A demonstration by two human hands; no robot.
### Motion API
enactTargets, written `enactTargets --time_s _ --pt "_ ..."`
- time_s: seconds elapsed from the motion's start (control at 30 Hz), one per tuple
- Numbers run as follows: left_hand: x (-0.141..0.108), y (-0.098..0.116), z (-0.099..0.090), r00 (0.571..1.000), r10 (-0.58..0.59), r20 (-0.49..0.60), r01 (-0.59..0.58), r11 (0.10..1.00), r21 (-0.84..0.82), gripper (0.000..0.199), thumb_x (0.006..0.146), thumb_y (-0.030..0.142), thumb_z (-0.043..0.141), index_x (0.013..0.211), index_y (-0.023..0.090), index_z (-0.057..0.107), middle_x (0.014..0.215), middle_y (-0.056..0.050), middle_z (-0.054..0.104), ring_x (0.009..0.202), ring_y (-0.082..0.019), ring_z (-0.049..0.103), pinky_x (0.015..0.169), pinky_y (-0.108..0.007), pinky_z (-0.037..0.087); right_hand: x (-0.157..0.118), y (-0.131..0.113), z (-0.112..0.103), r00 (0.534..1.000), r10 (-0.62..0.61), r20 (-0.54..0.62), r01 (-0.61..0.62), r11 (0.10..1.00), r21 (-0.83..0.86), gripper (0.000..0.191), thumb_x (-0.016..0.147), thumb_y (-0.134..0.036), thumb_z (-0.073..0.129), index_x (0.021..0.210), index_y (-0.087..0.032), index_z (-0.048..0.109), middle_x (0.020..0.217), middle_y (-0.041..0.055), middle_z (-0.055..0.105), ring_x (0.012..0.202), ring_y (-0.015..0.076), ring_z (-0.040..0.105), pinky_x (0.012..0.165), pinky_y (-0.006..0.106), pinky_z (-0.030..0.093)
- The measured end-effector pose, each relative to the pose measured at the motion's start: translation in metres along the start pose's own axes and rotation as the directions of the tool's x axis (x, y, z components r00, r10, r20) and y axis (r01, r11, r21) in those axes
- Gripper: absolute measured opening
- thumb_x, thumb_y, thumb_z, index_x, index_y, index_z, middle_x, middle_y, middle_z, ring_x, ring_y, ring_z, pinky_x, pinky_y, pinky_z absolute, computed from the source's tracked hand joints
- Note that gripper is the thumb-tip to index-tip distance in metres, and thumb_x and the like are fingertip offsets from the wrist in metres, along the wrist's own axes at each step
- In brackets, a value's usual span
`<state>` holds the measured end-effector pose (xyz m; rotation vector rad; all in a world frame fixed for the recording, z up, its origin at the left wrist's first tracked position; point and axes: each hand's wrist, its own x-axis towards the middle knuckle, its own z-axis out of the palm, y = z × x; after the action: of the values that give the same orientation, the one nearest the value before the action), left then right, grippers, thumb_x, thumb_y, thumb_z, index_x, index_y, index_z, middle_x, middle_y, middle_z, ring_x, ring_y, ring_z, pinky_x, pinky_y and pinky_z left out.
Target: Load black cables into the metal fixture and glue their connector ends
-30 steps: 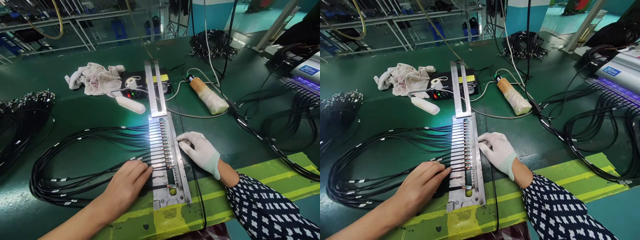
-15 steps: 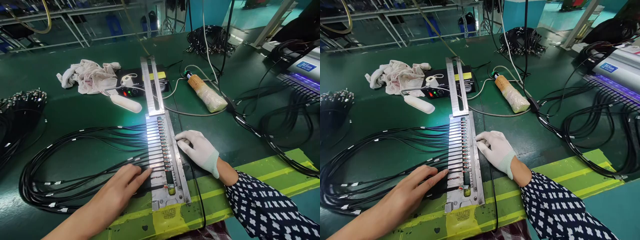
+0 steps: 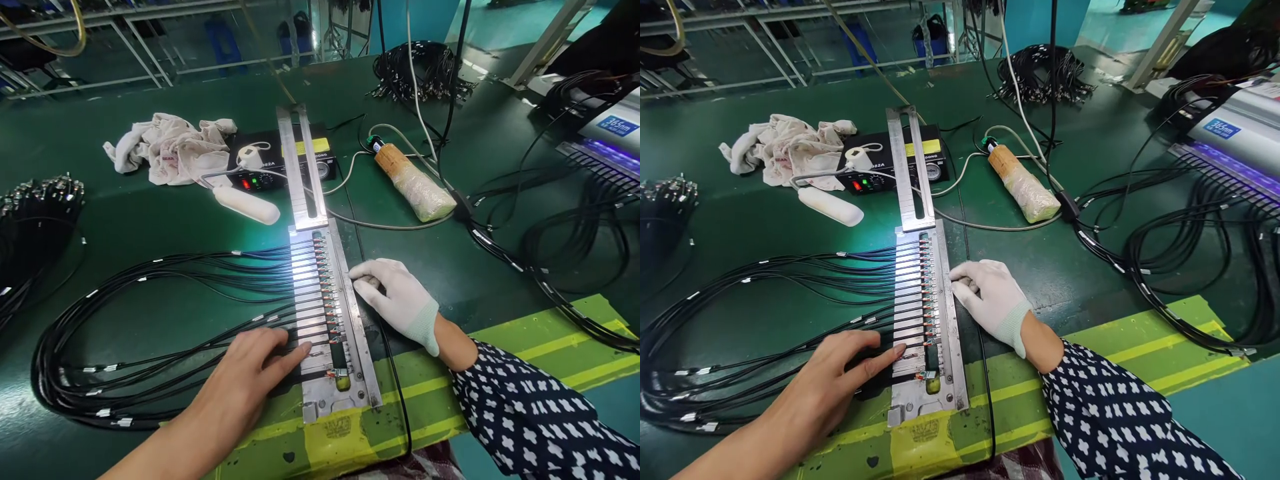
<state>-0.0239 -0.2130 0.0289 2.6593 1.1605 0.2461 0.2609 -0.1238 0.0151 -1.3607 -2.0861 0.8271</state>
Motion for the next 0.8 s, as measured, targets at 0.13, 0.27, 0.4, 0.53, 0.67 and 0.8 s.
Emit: enactTargets --time_s 0.13,0.27,0.4,0.53,0.67,0.8 --pt "-0.002 0.007 0.004 1.000 -0.023 -0.009 0.023 0.999 0.040 0.062 0.086 -0.005 0.033 0.139 0.026 0.046 0.092 -0.006 0.049 0.079 -0.018 0.043 0.068 -0.029 0.035 0.001 0.000 -0.001 1.000 0.016 0.006 -0.016 1.000 -0.008 0.014 0.092 -0.020 0.056 0.099 -0.028 0.064 0.079 -0.0055 0.064 0.083 0.0168 0.058 0.090 0.036 0.036" --pt "-0.007 0.013 0.004 0.997 -0.072 -0.009 0.072 0.997 -0.003 0.054 0.091 0.000 0.036 0.140 0.023 0.040 0.095 -0.006 0.055 0.079 -0.018 0.045 0.070 -0.030 0.036 -0.005 0.001 0.000 1.000 0.023 0.009 -0.023 1.000 -0.012 0.016 0.092 -0.021 0.056 0.103 -0.029 0.064 0.080 -0.0045 0.063 0.084 0.0174 0.057 0.089 0.036 0.038" --pt "-0.011 0.016 0.004 0.974 -0.223 -0.025 0.212 0.952 -0.222 0.027 0.096 0.015 0.046 0.123 0.020 0.046 0.103 -0.006 0.056 0.092 -0.019 0.047 0.081 -0.033 0.039 -0.017 -0.001 0.000 1.000 -0.005 0.026 0.006 1.000 -0.013 0.020 0.093 -0.021 0.055 0.110 -0.029 0.062 0.083 -0.0037 0.063 0.088 0.0184 0.056 0.090 0.037 0.037" --pt "-0.008 0.015 0.002 0.965 -0.255 0.053 0.260 0.926 -0.274 0.011 0.097 0.016 0.042 0.101 0.020 0.051 0.096 -0.004 0.055 0.088 -0.019 0.048 0.078 -0.033 0.041 -0.023 -0.002 -0.001 0.999 -0.012 0.033 0.013 1.000 -0.009 0.019 0.093 -0.022 0.054 0.109 -0.028 0.062 0.084 -0.0027 0.064 0.088 0.0190 0.056 0.090 0.038 0.038" --pt "0.000 0.017 0.000 0.981 -0.186 -0.054 0.166 0.949 -0.267 0.017 0.096 0.012 0.041 0.109 0.020 0.051 0.101 -0.005 0.056 0.092 -0.017 0.051 0.083 -0.031 0.043 -0.023 -0.002 -0.001 1.000 -0.001 0.028 0.001 1.000 -0.015 0.019 0.093 -0.022 0.054 0.108 -0.028 0.063 0.090 -0.0017 0.066 0.094 0.0206 0.057 0.092 0.039 0.037" --pt "0.008 0.023 -0.004 0.986 -0.162 -0.021 0.141 0.908 -0.395 0.024 0.097 0.009 0.037 0.113 0.020 0.051 0.104 -0.005 0.055 0.092 -0.014 0.053 0.079 -0.025 0.044 -0.022 -0.003 -0.001 1.000 0.002 0.014 -0.001 1.000 -0.029 0.018 0.093 -0.022 0.054 0.107 -0.028 0.064 0.098 -0.0005 0.067 0.099 0.0220 0.057 0.093 0.040 0.037"
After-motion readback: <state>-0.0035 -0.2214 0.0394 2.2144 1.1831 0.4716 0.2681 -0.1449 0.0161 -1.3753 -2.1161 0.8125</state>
